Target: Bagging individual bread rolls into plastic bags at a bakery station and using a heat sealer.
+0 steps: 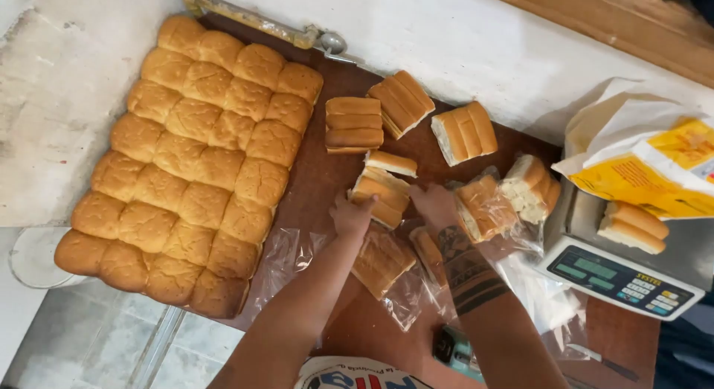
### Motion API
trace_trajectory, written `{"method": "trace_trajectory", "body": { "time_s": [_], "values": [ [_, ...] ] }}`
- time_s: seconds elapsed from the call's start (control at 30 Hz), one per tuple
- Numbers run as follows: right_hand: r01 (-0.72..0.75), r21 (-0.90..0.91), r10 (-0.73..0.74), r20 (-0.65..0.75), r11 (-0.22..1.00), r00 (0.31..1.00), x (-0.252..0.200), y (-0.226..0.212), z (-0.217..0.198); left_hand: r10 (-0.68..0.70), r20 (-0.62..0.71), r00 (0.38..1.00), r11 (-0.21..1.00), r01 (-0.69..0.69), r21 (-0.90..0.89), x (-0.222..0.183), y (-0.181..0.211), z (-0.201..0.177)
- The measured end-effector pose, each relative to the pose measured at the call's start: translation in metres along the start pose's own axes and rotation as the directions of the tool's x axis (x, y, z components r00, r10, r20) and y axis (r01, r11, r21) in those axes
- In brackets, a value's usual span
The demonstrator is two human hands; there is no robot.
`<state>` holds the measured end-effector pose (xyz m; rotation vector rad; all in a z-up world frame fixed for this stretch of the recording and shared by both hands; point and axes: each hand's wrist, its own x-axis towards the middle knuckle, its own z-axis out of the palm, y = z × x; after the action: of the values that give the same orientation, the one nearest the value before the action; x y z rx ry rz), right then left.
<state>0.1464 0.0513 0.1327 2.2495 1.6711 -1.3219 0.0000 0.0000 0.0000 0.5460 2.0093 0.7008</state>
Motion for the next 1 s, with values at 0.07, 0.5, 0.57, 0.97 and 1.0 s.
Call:
{"method": "trace_trajectory", "body": {
  "time_s": [0.07,0.5,0.57,0.97,1.0],
  "values": [
    [0.084,-0.116,-0.105,-0.193,0.990,0.976,0.093,0.043,0.009,-0.032,0.010,0.999,0.999,0.032,-0.031,-0.002,-0.014,0.019],
    [0.519,-0.022,-0.519,-0.047,0.855,0.853,0.120,0.053,0.005,-0.187,-0.037,0.982,0.937,0.167,-0.305,-0.022,0.013,0.014],
    [0.497,-0.058,-0.496,0.045,0.866,0.867,0.129,0.067,0.010,-0.201,-0.014,0.979,0.929,0.186,-0.320,-0.028,0.023,0.009],
    [0.162,0.408,-0.193,0.035,0.899,0.981,0.130,0.062,0.040,-0.126,0.071,0.990,0.890,0.144,-0.433,-0.031,0.042,0.004],
    [0.165,0.406,-0.196,0.034,0.899,0.980,0.120,0.055,0.036,-0.125,0.069,0.990,0.888,0.142,-0.436,-0.028,0.040,0.002]
  ]
}}
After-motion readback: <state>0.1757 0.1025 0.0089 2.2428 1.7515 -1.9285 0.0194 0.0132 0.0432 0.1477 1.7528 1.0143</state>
